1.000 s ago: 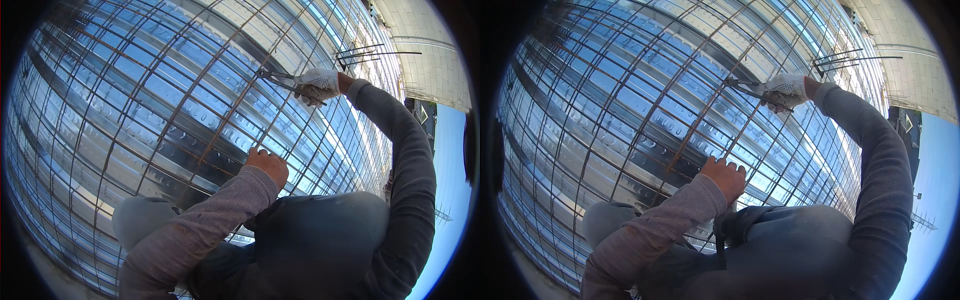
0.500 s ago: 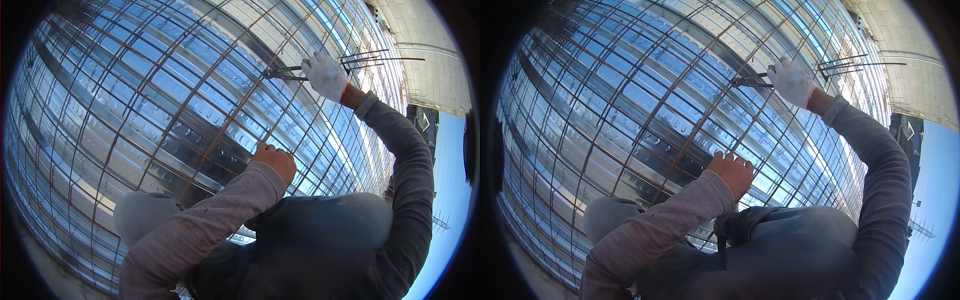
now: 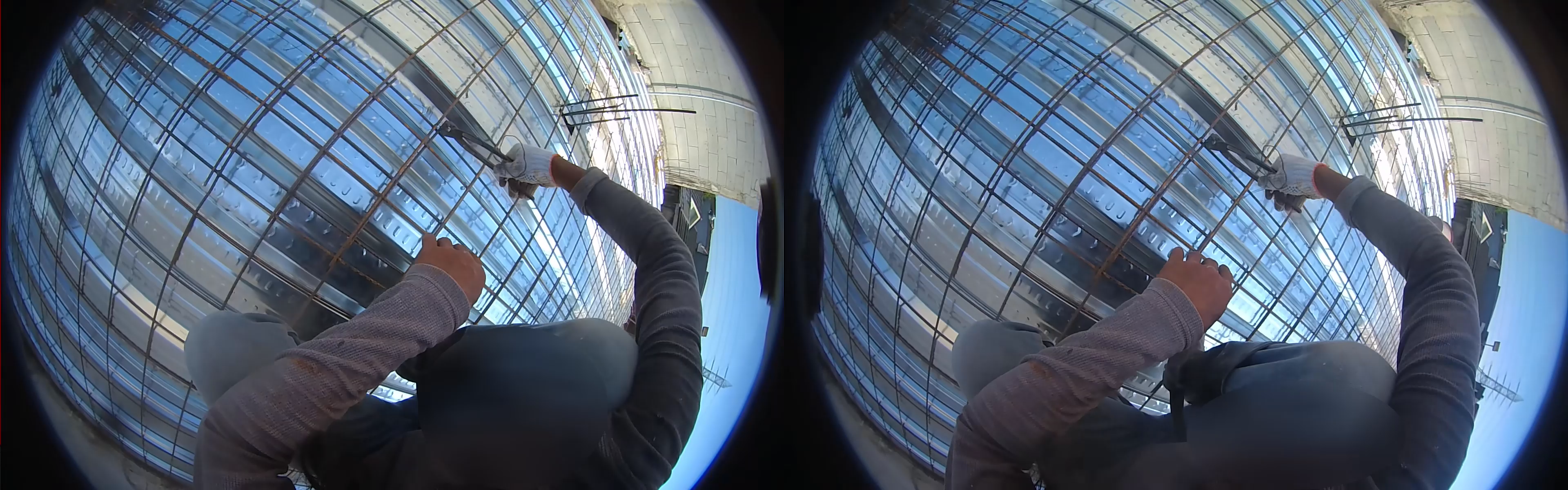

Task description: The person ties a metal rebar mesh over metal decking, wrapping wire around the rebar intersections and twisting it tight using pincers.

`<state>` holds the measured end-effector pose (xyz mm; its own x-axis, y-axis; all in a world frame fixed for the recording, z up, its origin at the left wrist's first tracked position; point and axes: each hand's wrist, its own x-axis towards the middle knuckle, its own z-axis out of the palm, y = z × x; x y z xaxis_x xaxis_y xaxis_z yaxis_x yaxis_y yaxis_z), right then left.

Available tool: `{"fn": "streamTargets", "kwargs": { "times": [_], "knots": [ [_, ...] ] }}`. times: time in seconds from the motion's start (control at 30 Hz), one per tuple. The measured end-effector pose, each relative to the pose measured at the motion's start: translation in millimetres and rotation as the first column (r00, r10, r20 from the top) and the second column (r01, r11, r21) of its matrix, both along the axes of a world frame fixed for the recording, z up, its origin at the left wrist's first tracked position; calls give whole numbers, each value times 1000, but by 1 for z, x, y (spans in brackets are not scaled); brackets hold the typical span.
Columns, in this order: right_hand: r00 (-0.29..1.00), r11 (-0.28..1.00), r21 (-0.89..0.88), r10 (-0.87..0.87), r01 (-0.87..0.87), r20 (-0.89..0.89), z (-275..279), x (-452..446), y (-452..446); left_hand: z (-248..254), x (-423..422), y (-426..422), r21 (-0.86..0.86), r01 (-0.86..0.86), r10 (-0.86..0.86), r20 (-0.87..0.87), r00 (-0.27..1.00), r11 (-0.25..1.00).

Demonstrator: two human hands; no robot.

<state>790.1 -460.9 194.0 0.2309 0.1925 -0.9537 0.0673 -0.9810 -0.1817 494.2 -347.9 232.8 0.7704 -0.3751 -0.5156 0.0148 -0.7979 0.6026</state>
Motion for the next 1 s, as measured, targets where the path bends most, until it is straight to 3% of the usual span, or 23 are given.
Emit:
{"fn": "streamTargets", "kwargs": {
  "times": [0.03, 0.07, 0.1, 0.17, 0.2, 0.27, 0.4, 0.43, 0.47, 0.57, 0.7, 0.8, 0.87, 0.9, 1.0],
  "knots": [
    [969, 985, -51, 172, -166, 179, -2, 4, 3, 3, 0, 3, 17, 7, -7, 15, 1000, 1000],
    [896, 911, 93, 369, -401, 248, -26, 29, -17, 2, 1, 1, 17, 10, -10, 17, 1000, 1000],
    [896, 911, 94, 369, -401, 249, -33, 38, -18, 0, 1, -3, 33, 5, -6, 45, 999, 999],
    [658, 705, 72, 613, -705, 436, -39, 47, -20, -1, 0, -7, 51, 2, -6, 74, 997, 999],
    [660, 709, 70, 610, -702, 439, -27, 37, -14, 0, 1, -9, 18, -2, 1, 50, 999, 1000],
    [899, 929, -7, 360, -370, 251, -3, 19, -3, 1, 3, -11, -13, -3, 3, 28, 1000, 1000],
    [893, 920, -18, 384, -391, 236, -9, 29, -4, 1, 1, -8, -15, 45, -45, -17, 999, 999],
    [669, 752, -38, 607, -658, 429, -20, 42, -11, 1, 1, -8, -19, 52, -52, -25, 998, 998],
    [356, 514, -121, 727, -849, 587, -26, 49, -16, 0, 1, -9, -18, 53, -53, -24, 998, 998],
    [374, 520, -168, 771, -838, 516, 5, 28, 11, -4, 1, -10, -4, 15, -15, -16, 1000, 1000],
    [342, 475, -112, 760, -873, 552, -11, 39, 1, -3, 5, -8, 10, 39, -39, -12, 999, 999],
    [381, 517, -260, 817, -815, 432, -31, 48, -8, -4, 6, -9, -3, 41, -41, -18, 999, 999],
    [523, 603, -43, 724, -797, 449, -38, 53, -17, -6, 6, -10, -10, 34, -35, -12, 999, 999],
    [524, 604, -45, 724, -796, 448, -36, 52, -18, -6, 6, -10, -5, 36, -36, -14, 999, 999],
    [822, 851, 13, 504, -526, 264, -45, 53, -29, -6, 6, -9, 3, 46, -46, -15, 999, 999]
  ]
}}
